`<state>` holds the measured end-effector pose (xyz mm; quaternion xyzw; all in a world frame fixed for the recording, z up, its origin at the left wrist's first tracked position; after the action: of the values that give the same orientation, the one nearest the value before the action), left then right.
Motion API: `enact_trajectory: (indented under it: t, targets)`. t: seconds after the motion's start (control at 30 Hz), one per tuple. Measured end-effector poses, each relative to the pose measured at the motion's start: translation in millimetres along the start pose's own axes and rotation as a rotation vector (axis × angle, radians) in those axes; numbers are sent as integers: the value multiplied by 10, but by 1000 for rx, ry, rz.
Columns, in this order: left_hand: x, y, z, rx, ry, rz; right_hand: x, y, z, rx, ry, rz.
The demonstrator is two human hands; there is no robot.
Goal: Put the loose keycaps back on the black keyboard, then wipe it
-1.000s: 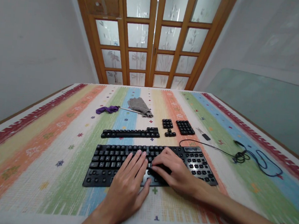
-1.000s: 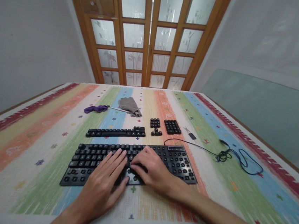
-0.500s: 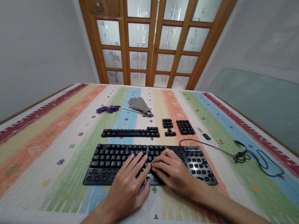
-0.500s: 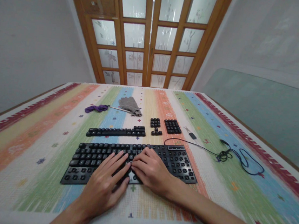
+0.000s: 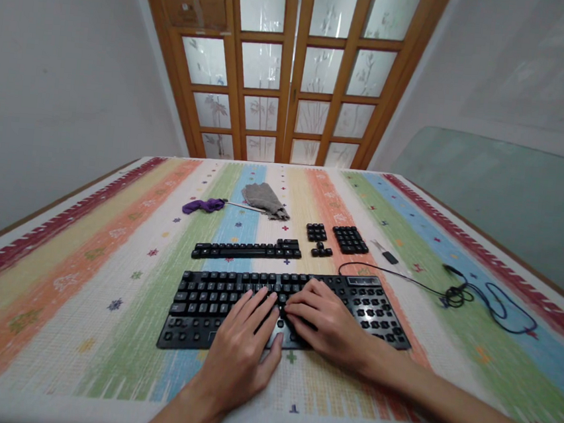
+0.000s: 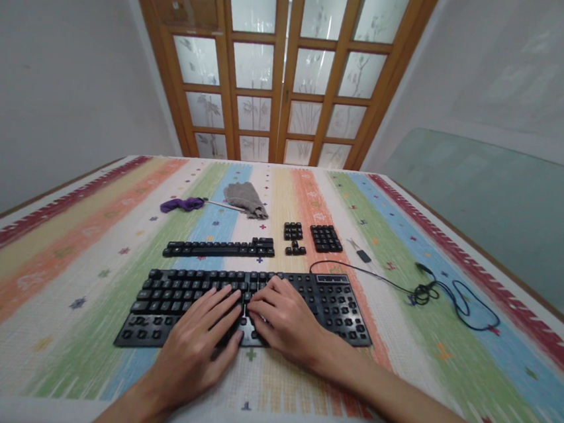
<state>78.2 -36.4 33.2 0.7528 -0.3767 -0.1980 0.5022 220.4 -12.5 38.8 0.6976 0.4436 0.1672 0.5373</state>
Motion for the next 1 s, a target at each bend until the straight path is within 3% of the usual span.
enact_trajectory:
  t: [0.23, 0.5, 0.8, 1.0]
  targets:
    - [-8, -41, 4, -26, 9, 9, -19, 17, -32, -63, -29, 18]
    - [-15, -197, 5, -159, 12, -40, -98, -19, -44, -174, -16, 77]
    - [-12, -201, -63, -156, -25, -118, -23, -73, -102, -165, -22, 29]
    - [1, -244, -25, -159, -39, -136, 96, 74, -259, -228, -21, -110]
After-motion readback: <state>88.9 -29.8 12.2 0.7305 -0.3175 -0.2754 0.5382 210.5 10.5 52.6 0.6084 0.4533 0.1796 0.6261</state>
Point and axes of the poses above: each hand's wrist, its own z-axis away from the middle knuckle, its own y-axis out of the back of the hand, x = y × z, the point moved 6 cm from there along -z, towards the middle knuckle, and after that the axes turned 14 degrees about -x, right-handed, at the moved point
